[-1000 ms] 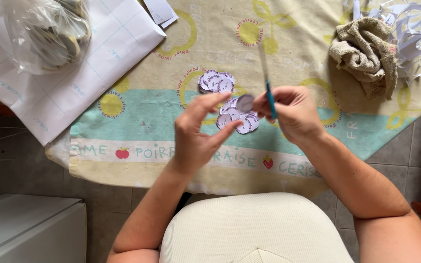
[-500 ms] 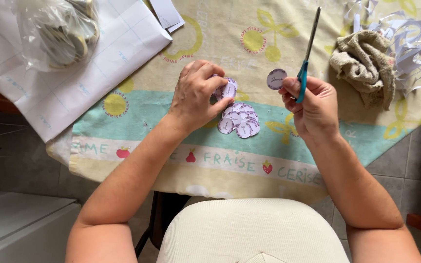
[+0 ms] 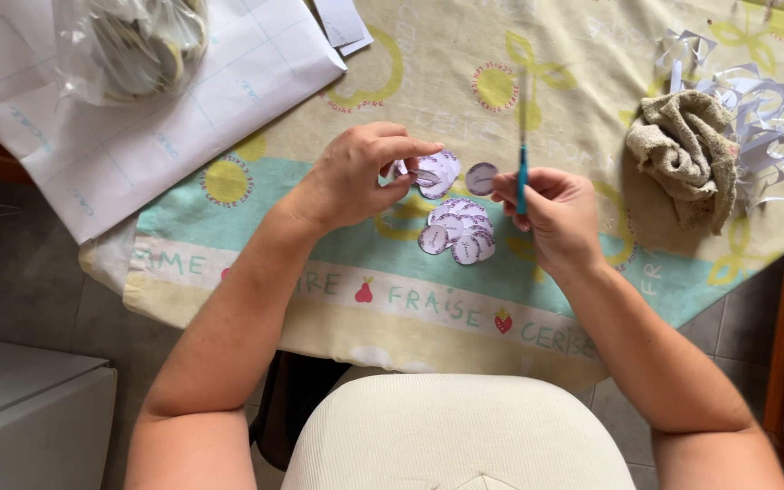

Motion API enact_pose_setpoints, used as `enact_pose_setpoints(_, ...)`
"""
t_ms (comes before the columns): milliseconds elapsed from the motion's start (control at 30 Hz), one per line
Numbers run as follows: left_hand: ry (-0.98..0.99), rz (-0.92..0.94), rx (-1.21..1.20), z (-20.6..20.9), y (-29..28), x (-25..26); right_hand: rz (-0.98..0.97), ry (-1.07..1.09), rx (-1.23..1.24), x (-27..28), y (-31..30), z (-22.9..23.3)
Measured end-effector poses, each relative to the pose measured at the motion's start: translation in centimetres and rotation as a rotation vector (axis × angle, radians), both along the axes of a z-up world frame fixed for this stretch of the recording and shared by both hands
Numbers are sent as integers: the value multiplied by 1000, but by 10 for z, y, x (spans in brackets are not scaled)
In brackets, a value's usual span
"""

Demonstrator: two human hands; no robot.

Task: Trimming the edges of small circular paper labels using scissors

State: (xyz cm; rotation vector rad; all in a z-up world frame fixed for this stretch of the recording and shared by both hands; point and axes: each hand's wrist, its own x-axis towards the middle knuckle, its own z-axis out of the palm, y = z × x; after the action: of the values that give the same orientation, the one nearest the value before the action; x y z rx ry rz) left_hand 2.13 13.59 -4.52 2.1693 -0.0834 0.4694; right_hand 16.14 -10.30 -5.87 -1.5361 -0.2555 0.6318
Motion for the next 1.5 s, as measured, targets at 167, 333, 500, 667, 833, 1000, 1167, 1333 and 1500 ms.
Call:
enact_pose_setpoints(167, 80, 67, -99, -19, 7, 3, 77, -205, -112, -3, 34, 6)
enact_pose_setpoints(333, 96, 78, -364, -1, 10, -1, 47, -142, -58, -5, 52, 13)
enact_pose_setpoints(500, 133, 57, -569, 12, 9, -2, 55, -133, -99, -4, 51, 10)
enact_pose_setpoints(667, 151, 184, -487, 20, 14, -6, 121, -166, -87, -7, 48, 11)
enact_pose_setpoints(833, 219, 296, -486, 29, 14, -8, 197, -129, -97, -1, 48, 3)
enact_pose_setpoints(1000, 204, 264, -476, 31, 11, -9, 189, -46, -155, 6, 47, 2)
enact_pose_setpoints(1167, 195, 272, -466, 30, 12, -9, 145, 10, -105, 5, 47, 7)
enact_pose_setpoints(1333, 223, 295, -476, 31, 11, -8, 62, 57, -28, 6, 44, 9)
enact_pose_setpoints(1500, 239, 264, -492, 27, 7, -6, 48, 33, -9, 6, 43, 7)
